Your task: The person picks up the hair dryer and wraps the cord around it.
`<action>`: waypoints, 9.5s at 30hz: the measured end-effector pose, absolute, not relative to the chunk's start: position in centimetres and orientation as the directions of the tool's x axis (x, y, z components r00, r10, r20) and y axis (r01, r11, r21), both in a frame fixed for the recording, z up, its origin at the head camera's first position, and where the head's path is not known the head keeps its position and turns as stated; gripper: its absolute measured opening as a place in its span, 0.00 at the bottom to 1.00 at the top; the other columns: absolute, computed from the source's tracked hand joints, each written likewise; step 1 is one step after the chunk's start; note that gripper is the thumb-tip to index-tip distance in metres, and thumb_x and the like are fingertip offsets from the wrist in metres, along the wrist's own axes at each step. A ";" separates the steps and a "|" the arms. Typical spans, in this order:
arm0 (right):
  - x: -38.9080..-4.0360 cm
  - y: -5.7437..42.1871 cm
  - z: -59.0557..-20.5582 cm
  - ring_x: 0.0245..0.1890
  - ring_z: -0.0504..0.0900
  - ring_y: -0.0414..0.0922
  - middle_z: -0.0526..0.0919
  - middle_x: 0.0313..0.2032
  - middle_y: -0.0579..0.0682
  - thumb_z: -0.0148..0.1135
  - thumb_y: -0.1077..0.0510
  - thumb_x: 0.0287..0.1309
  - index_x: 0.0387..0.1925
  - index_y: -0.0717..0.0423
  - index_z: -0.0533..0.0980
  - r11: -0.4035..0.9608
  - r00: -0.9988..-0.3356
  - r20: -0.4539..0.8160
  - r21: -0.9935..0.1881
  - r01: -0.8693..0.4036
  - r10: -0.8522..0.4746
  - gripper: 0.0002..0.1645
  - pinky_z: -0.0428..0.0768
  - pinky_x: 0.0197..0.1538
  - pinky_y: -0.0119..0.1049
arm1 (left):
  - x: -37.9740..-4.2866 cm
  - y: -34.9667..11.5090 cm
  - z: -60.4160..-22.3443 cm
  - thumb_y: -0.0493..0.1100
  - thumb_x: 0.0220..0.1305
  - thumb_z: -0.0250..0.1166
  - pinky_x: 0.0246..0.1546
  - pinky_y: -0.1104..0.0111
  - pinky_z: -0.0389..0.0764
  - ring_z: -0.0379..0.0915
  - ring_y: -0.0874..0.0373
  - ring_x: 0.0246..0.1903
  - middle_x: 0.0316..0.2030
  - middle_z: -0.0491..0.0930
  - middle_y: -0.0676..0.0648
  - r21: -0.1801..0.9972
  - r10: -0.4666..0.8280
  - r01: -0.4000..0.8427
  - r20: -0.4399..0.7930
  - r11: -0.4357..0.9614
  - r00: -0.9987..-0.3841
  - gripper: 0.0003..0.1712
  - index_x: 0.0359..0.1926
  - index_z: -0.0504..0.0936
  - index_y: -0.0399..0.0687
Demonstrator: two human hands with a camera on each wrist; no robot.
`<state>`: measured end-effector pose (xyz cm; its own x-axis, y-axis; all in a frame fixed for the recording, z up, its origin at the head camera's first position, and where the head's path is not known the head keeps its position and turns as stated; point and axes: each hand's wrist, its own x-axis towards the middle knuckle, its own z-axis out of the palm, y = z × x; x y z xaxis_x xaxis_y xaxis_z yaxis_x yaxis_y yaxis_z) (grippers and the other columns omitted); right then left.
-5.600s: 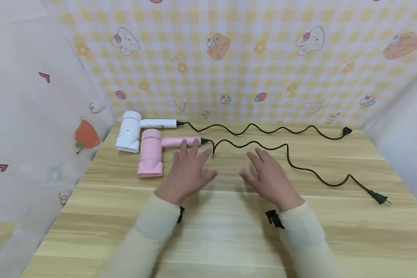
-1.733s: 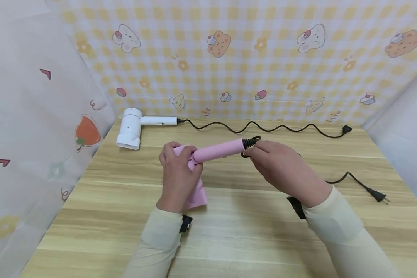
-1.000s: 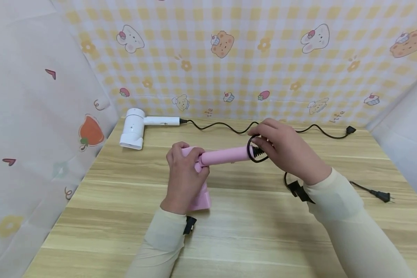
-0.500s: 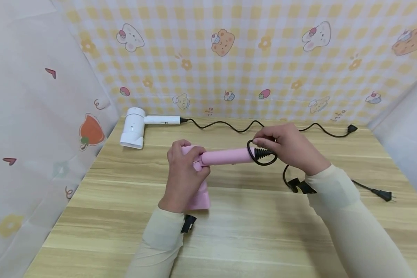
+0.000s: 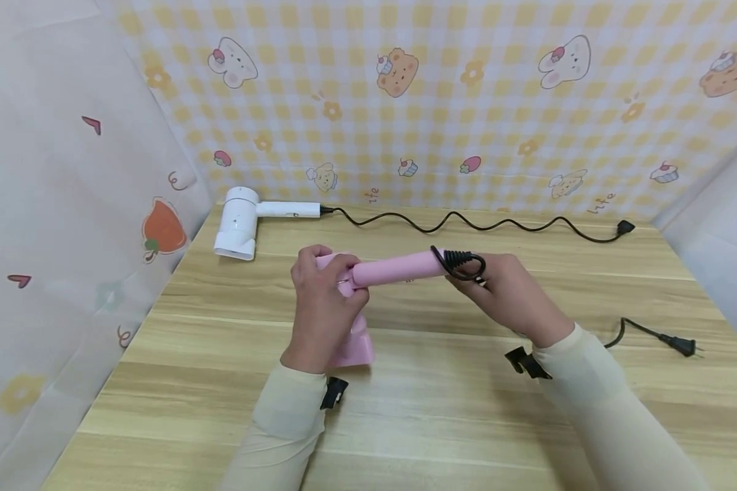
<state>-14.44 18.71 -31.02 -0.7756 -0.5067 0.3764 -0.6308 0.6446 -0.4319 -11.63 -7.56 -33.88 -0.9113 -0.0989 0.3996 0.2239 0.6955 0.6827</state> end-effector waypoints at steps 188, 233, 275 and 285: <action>-17.2 19.3 -28.4 0.25 0.74 0.41 0.82 0.32 0.44 0.56 0.58 0.61 0.40 0.46 0.78 0.477 -0.812 0.141 -0.747 -0.463 -0.567 0.08 0.74 0.28 0.31 | -11.1 -7.0 -33.3 0.37 0.38 0.73 0.46 0.55 0.68 0.49 0.45 0.56 0.50 0.61 0.47 0.590 -0.008 0.258 0.409 0.765 -0.912 0.20 0.38 0.83 0.54; -12.6 18.3 -32.7 0.22 0.74 0.44 0.79 0.28 0.49 0.54 0.51 0.63 0.44 0.50 0.74 0.513 -0.853 -0.084 -0.828 -0.229 -0.516 0.11 0.73 0.24 0.34 | -11.2 -7.2 -33.3 0.36 0.38 0.73 0.45 0.55 0.70 0.49 0.45 0.57 0.50 0.61 0.47 0.637 -0.097 0.175 0.368 0.751 -0.925 0.22 0.39 0.83 0.54; -9.9 19.0 -26.6 0.15 0.63 0.31 0.68 0.19 0.32 0.58 0.66 0.54 0.37 0.40 0.77 0.553 -0.705 0.307 -0.454 -0.699 -0.639 0.15 0.65 0.21 0.25 | -11.3 -6.8 -33.7 0.37 0.39 0.74 0.45 0.52 0.69 0.49 0.44 0.57 0.50 0.61 0.46 0.590 -0.101 0.143 0.361 0.795 -0.927 0.22 0.40 0.82 0.54; -11.5 18.5 -25.3 0.15 0.66 0.35 0.74 0.22 0.36 0.60 0.60 0.56 0.35 0.38 0.78 0.612 -0.790 0.337 -0.502 -0.611 -0.512 0.10 0.65 0.18 0.28 | -11.3 -6.6 -34.0 0.37 0.39 0.73 0.46 0.54 0.69 0.50 0.44 0.56 0.51 0.61 0.46 0.593 -0.053 0.207 0.390 0.778 -0.919 0.20 0.38 0.83 0.54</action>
